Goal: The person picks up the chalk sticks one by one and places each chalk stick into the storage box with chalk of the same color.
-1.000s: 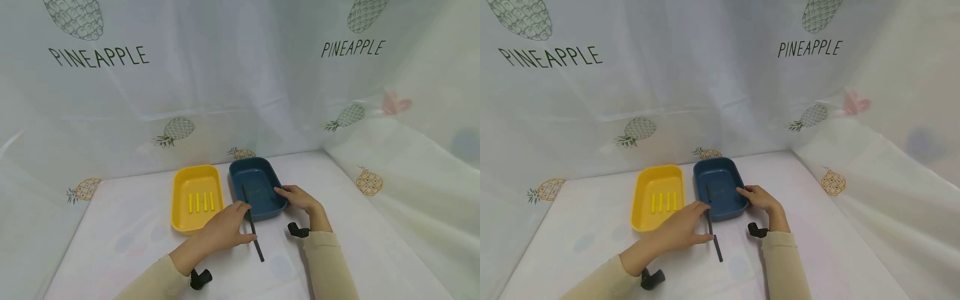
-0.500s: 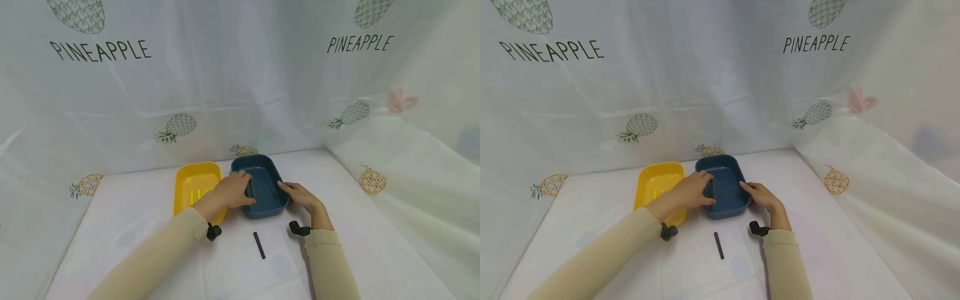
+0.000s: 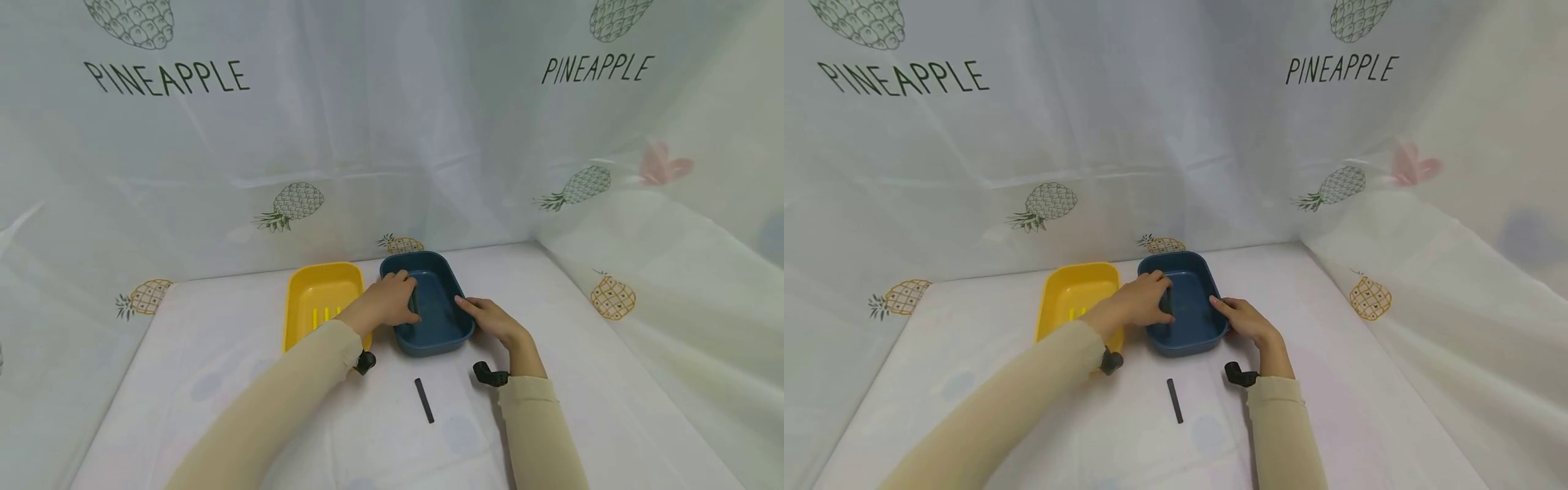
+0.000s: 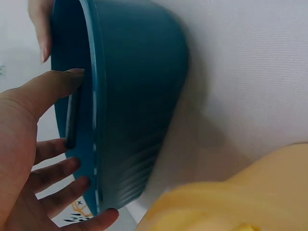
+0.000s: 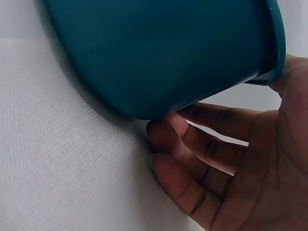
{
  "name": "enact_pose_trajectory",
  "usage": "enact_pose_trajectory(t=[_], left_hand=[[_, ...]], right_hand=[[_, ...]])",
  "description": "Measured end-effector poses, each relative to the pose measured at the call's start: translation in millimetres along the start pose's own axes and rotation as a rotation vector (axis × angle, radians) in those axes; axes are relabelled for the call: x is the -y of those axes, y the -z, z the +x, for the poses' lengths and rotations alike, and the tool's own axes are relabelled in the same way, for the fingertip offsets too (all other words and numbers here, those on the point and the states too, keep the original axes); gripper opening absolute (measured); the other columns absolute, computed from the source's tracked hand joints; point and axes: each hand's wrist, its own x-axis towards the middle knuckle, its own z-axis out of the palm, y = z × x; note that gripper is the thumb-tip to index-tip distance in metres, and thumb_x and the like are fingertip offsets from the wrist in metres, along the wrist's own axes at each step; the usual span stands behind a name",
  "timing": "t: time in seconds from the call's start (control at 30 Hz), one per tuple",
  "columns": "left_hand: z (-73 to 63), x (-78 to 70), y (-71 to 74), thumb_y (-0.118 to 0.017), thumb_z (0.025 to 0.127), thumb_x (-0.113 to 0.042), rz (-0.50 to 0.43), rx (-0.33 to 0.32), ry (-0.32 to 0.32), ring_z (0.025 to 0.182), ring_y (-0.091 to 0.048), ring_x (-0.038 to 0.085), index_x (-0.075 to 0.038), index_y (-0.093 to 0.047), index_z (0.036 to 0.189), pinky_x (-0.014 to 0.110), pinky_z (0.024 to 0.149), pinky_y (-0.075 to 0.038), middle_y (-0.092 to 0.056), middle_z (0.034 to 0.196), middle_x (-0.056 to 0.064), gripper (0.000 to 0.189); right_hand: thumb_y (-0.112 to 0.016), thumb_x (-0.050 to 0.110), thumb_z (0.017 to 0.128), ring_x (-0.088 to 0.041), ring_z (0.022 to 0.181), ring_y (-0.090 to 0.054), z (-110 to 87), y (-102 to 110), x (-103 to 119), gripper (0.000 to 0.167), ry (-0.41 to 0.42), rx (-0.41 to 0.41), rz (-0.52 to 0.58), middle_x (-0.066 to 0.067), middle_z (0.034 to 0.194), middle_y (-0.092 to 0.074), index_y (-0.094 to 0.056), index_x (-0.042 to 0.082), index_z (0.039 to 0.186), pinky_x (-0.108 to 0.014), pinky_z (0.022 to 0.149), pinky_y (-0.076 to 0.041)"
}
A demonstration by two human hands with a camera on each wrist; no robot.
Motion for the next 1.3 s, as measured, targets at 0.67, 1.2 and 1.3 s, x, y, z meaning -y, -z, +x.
enact_pose_trajectory(t=[0.67, 1.2, 1.3], left_hand=[[24.8, -1.5, -16.9, -0.076, 0.091, -0.053, -0.037, 0.031, 0.056, 0.143, -0.048, 0.035, -0.009, -0.049, 0.152, 0.05, 0.118, -0.045, -0.044, 0.159, 0.012, 0.08], [32.2, -7.3, -25.3, -0.075, 0.092, -0.053, -0.023, 0.051, 0.126, 0.147, -0.043, 0.035, -0.016, -0.047, 0.155, 0.063, 0.122, -0.033, -0.041, 0.163, 0.009, 0.078], [32.5, -7.7, -27.3, -0.075, 0.091, -0.055, -0.014, 0.043, 0.142, 0.147, -0.042, 0.035, -0.017, -0.048, 0.155, 0.064, 0.122, -0.032, -0.04, 0.163, 0.01, 0.079]], right_hand=[[-0.047, 0.075, 0.097, -0.044, 0.156, -0.026, 4.0, 0.1, 0.2, 0.1, -0.012, -0.004, -0.033, -0.025, 0.165, -0.034, -0.032, -0.002, 0.16, -0.062, 0.127, -0.021], [-0.045, 0.077, 0.097, -0.044, 0.158, -0.021, 2.1, -0.3, 0.4, 0.104, -0.025, -0.006, -0.055, -0.025, 0.168, -0.028, -0.028, -0.002, 0.161, -0.062, 0.128, -0.019], [-0.045, 0.078, 0.096, -0.045, 0.158, -0.021, 2.8, -0.9, 1.3, 0.104, -0.027, -0.004, -0.063, -0.025, 0.168, -0.027, -0.027, -0.002, 0.162, -0.062, 0.128, -0.019]])
